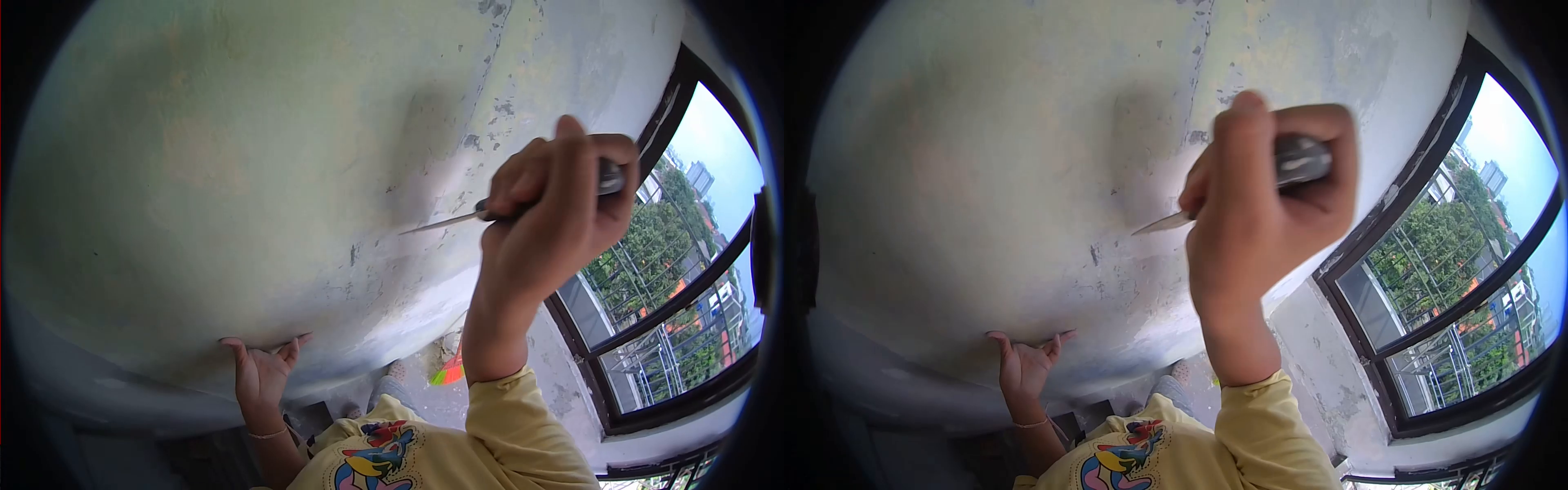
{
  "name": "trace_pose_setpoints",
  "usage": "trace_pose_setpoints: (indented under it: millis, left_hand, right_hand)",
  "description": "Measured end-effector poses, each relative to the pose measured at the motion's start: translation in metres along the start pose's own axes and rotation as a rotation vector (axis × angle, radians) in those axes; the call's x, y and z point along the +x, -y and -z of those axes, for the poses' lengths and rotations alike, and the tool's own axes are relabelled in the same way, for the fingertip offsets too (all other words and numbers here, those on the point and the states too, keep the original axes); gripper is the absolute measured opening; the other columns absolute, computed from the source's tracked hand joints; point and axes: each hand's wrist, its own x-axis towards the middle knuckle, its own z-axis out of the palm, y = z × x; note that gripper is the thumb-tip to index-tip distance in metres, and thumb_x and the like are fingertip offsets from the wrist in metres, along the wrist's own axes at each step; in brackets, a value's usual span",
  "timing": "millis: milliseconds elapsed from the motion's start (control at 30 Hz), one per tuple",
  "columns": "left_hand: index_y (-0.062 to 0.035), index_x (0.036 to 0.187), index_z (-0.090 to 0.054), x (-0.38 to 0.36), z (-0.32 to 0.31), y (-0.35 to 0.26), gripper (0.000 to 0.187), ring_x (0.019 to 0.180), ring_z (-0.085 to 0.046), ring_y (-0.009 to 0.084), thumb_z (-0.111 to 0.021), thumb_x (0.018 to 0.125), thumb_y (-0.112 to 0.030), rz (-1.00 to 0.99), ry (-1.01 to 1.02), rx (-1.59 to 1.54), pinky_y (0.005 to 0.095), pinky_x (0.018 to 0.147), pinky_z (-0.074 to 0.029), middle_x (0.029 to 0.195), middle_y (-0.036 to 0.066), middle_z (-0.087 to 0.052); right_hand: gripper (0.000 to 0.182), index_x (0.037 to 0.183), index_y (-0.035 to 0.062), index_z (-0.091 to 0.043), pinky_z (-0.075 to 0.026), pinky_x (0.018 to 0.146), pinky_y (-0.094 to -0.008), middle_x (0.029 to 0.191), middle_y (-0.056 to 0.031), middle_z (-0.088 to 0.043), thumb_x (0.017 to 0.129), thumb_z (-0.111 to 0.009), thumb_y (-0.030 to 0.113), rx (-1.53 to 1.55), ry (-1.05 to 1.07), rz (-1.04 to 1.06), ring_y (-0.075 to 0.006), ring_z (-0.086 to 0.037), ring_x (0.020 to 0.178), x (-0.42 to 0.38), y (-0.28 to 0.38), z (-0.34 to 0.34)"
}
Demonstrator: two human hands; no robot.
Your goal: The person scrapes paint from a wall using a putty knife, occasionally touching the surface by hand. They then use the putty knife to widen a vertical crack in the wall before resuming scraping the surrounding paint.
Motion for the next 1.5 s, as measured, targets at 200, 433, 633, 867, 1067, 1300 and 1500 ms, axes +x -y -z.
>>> trace_pose_setpoints:
  millis: [200, 433, 633, 867, 1067, 1300, 1500]
  left_hand:
    - [-0.0160, 0.155, -0.018, 0.000, 0.000, 0.000, 0.098, 0.138, -0.014, 0.0635, -0.063, 0.083, -0.064, 0.003, -0.024, -0.020, 0.0467, 0.098, -0.047, 0.161, 0.020, -0.012]
    - [-0.0087, 0.156, -0.014, -0.001, 0.000, 0.000, 0.103, 0.143, -0.003, 0.0584, -0.062, 0.084, -0.064, 0.012, 0.007, -0.002, 0.0438, 0.101, -0.043, 0.162, 0.022, -0.008]
    - [-0.0085, 0.156, -0.014, -0.001, 0.001, 0.000, 0.103, 0.144, -0.004, 0.0580, -0.063, 0.084, -0.064, 0.010, 0.001, 0.008, 0.0444, 0.100, -0.044, 0.162, 0.023, -0.009]
    - [-0.0085, 0.156, -0.014, -0.001, 0.004, -0.002, 0.105, 0.143, -0.007, 0.0589, -0.063, 0.083, -0.065, 0.020, 0.012, 0.004, 0.0454, 0.101, -0.043, 0.162, 0.023, -0.008]
    - [-0.0136, 0.156, -0.013, -0.001, 0.001, -0.003, 0.102, 0.139, -0.012, 0.0630, -0.063, 0.083, -0.063, 0.034, -0.010, -0.056, 0.0472, 0.097, -0.047, 0.162, 0.021, -0.009]
    - [-0.0066, 0.155, -0.014, 0.000, 0.009, -0.008, 0.104, 0.142, -0.008, 0.0604, -0.062, 0.083, -0.065, 0.006, 0.059, 0.077, 0.0450, 0.100, -0.045, 0.162, 0.024, -0.007]
    - [-0.0064, 0.155, -0.013, -0.016, 0.002, -0.001, 0.100, 0.139, -0.025, 0.0559, -0.059, 0.088, -0.065, -0.043, -0.037, 0.209, 0.0418, 0.092, -0.047, 0.155, 0.025, -0.023]
  right_hand:
    - [0.027, 0.064, 0.0074, -0.050, -0.035, 0.042, -0.0285, 0.053, -0.0039, -0.048, 0.087, -0.062, 0.006, -0.046, -0.045, 0.214, -0.0130, -0.044, 0.041, 0.089, 0.015, -0.006]
    - [0.023, 0.069, 0.0127, -0.048, -0.024, 0.028, -0.0241, 0.045, 0.0020, -0.042, 0.087, -0.062, 0.008, -0.040, 0.027, -0.172, -0.0058, -0.028, 0.030, 0.081, -0.019, -0.019]
    - [0.026, 0.069, 0.0142, -0.045, -0.024, 0.028, -0.0233, 0.045, 0.0024, -0.041, 0.088, -0.062, 0.008, -0.010, -0.064, 0.052, -0.0052, -0.028, 0.030, 0.081, -0.010, -0.025]
    - [0.020, 0.071, 0.0052, -0.055, -0.034, 0.035, -0.0267, 0.050, -0.0041, -0.050, 0.087, -0.065, 0.009, 0.017, 0.150, -0.140, -0.0117, -0.043, 0.036, 0.074, -0.012, 0.001]
    - [0.025, 0.072, 0.0055, -0.052, -0.034, 0.036, -0.0245, 0.049, -0.0031, -0.050, 0.087, -0.070, 0.014, 0.031, 0.070, -0.021, -0.0097, -0.046, 0.035, 0.068, -0.020, 0.001]
    - [0.027, 0.072, 0.0062, -0.048, -0.034, 0.037, -0.0230, 0.053, 0.0010, -0.049, 0.091, -0.066, 0.006, -0.171, 0.033, -0.375, -0.0060, -0.047, 0.039, -0.025, -0.046, 0.037]
    - [0.028, 0.072, 0.0060, -0.047, -0.035, 0.037, -0.0224, 0.054, 0.0003, -0.050, 0.092, -0.066, 0.005, -0.142, 0.053, -0.336, -0.0056, -0.047, 0.040, -0.001, -0.018, 0.046]
